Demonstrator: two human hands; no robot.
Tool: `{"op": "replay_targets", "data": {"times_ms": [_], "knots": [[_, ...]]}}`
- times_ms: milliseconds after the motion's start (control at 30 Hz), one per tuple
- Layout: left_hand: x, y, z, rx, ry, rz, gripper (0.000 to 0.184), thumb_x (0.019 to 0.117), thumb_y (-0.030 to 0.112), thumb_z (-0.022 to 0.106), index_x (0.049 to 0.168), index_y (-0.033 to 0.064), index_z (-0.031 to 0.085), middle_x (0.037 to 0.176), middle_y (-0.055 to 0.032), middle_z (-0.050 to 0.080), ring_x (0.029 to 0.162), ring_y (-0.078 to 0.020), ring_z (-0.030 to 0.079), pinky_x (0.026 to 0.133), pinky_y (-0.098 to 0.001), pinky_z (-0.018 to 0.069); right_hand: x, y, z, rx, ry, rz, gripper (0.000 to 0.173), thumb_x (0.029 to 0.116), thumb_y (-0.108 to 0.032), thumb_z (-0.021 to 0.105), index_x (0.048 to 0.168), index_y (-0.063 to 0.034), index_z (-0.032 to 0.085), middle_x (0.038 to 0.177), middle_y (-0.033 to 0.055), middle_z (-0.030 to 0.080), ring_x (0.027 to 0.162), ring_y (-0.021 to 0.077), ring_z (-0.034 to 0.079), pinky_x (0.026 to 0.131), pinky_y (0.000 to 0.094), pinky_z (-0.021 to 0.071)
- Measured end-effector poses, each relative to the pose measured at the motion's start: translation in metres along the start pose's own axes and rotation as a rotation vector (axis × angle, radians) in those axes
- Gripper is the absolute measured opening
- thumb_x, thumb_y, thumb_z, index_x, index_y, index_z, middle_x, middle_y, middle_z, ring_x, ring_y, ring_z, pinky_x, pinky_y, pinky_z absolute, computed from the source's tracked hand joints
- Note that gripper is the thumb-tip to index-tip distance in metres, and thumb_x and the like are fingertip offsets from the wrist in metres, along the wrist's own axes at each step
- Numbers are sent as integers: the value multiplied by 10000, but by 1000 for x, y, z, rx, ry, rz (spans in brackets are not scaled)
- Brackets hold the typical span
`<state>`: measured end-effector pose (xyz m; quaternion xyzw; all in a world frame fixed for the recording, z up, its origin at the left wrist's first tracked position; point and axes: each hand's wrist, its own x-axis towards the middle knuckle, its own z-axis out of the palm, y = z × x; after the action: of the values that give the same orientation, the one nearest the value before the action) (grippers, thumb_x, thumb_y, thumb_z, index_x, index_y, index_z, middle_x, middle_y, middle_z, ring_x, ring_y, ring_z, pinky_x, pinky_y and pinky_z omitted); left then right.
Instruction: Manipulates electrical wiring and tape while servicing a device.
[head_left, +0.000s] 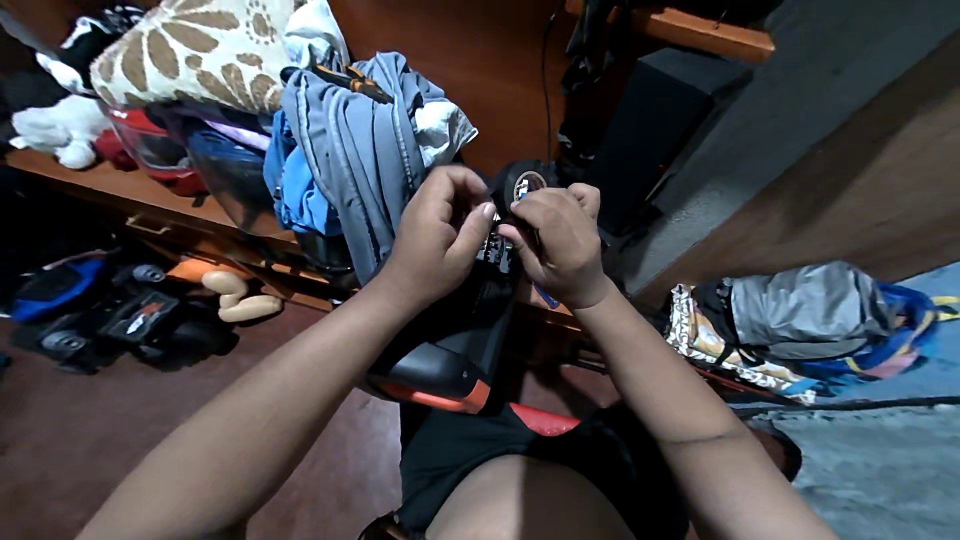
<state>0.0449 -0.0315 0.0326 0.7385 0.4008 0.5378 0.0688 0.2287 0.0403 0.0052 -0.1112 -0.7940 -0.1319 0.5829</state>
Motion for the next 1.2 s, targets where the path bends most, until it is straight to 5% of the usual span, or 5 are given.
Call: {"op": "replay_targets", "data": {"times_ms": [100,267,833,967,1200], "knots": [[1,-2,0,6,49,34,325,999,159,643,1250,-43,604,1079,-101,660,908,-107,640,821,-260,555,1,0,-1,17,-15,-7,173,975,-178,705,1047,-23,724,1032,125,759,1019,223,697,970,469,457],[2,-1,0,43,144,42,158,998,106,662,1066,-18,732,1083,-92,712,1005,-78,671,895,-220,554,1,2,0,42,-5,-59,183,971,-194,726,1044,-27,727,1021,122,758,1009,218,698,997,473,452],[4,8,-4,99,-27,73,212,1077,146,432,1005,13,581,989,-85,591,934,-106,585,857,-251,497,35,0,-9,26,-233,311,330,929,-189,737,1197,-9,668,955,80,762,818,190,712,820,461,528],[12,8,-10,-56,42,-97,164,1081,137,443,1096,20,558,944,-17,602,832,-37,610,784,-225,540,49,-5,-26,259,-435,466,337,968,-257,732,1232,-65,650,763,-21,662,621,39,593,660,239,522],[19,14,-22,-192,66,-221,142,998,152,621,1104,84,557,958,37,635,822,-29,634,772,-222,562,51,1,-37,660,-464,487,438,879,-83,753,1274,38,609,996,76,723,838,101,702,777,282,622]]}}
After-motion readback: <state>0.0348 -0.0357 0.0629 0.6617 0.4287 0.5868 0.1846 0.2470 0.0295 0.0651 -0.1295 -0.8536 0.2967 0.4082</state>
